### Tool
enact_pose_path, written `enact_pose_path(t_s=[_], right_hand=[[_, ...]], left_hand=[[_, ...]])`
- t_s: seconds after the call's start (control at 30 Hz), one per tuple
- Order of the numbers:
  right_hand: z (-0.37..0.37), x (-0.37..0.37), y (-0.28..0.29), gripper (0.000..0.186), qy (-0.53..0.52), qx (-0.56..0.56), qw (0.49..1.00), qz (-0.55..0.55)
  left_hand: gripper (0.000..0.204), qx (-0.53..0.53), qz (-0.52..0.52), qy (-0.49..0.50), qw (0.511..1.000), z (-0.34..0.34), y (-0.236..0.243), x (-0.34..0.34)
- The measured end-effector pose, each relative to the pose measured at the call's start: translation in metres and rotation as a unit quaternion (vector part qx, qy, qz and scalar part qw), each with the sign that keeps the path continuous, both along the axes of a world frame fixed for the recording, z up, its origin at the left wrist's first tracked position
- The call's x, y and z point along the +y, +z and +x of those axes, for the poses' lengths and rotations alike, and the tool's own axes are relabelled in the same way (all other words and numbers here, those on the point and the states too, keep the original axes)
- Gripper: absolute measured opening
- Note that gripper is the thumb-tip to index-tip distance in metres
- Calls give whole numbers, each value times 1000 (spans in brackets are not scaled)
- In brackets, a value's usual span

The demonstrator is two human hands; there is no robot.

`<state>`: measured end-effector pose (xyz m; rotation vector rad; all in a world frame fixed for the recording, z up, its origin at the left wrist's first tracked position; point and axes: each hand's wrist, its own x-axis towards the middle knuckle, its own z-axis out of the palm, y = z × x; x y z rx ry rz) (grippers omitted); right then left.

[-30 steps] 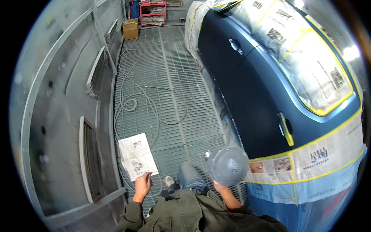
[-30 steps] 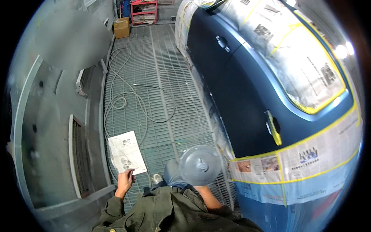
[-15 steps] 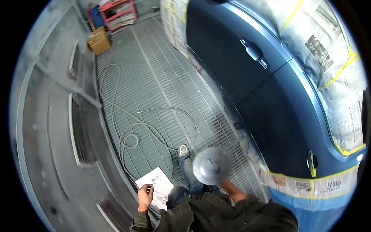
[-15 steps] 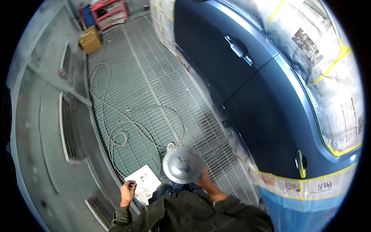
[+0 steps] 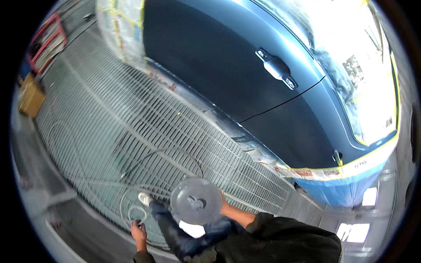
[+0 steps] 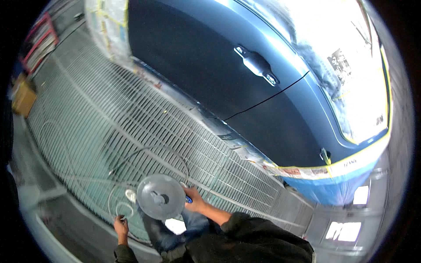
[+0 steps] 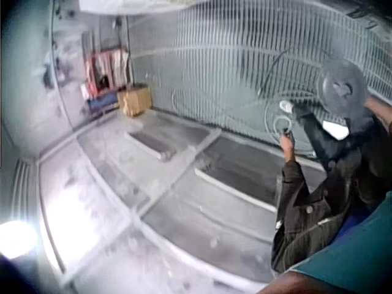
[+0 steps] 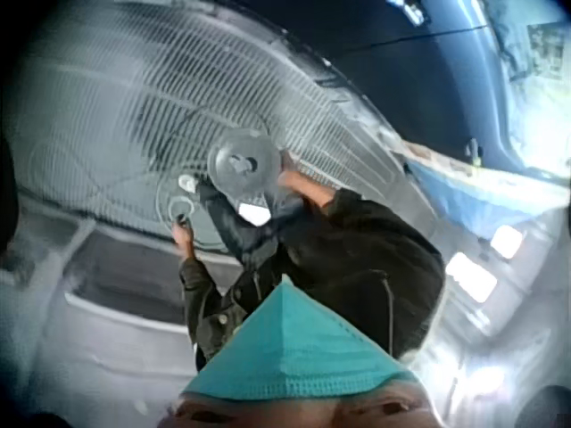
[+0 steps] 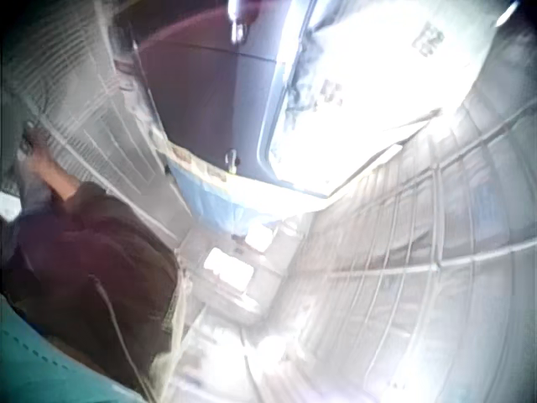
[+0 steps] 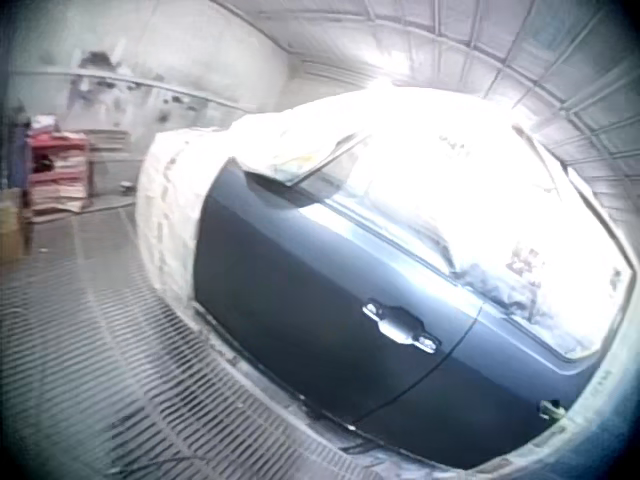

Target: The person mixes paint and thinner in a clear plastic cup using a funnel and a ruler, then pours the mixture into a spray gun. The person walks to a paint booth and begins spraying the mixture onto a car.

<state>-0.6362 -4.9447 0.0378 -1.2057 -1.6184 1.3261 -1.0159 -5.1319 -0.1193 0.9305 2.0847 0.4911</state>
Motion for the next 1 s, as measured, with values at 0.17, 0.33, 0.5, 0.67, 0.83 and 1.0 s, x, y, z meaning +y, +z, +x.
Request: enact_pose_path(t_s=[0.17,0.33,0.5,0.67,0.83,1.0], right_hand=[[-37,17,-98,50,-19,-110,994,-19],[-59,58,-209,59,10,-190,981,-25],[-69,79,-281,74,-17,-229,971,-67],[-75,102,-301,76,34,-269,958,-93],[-89,107,-296,74,41,-260,963,-53],[-102,119,-306,74,72,-242,965,-75]], left_hand=[[27,65,-6,-188,980,-85,-206,83],[41,171,-104,-147,969,-169,-415,181],[48,241,-210,-252,913,-167,-545,252],[46,279,-142,-374,873,-193,-569,203],[43,245,-109,-282,921,-198,-576,208],[42,224,-124,-235,938,-194,-558,229]])
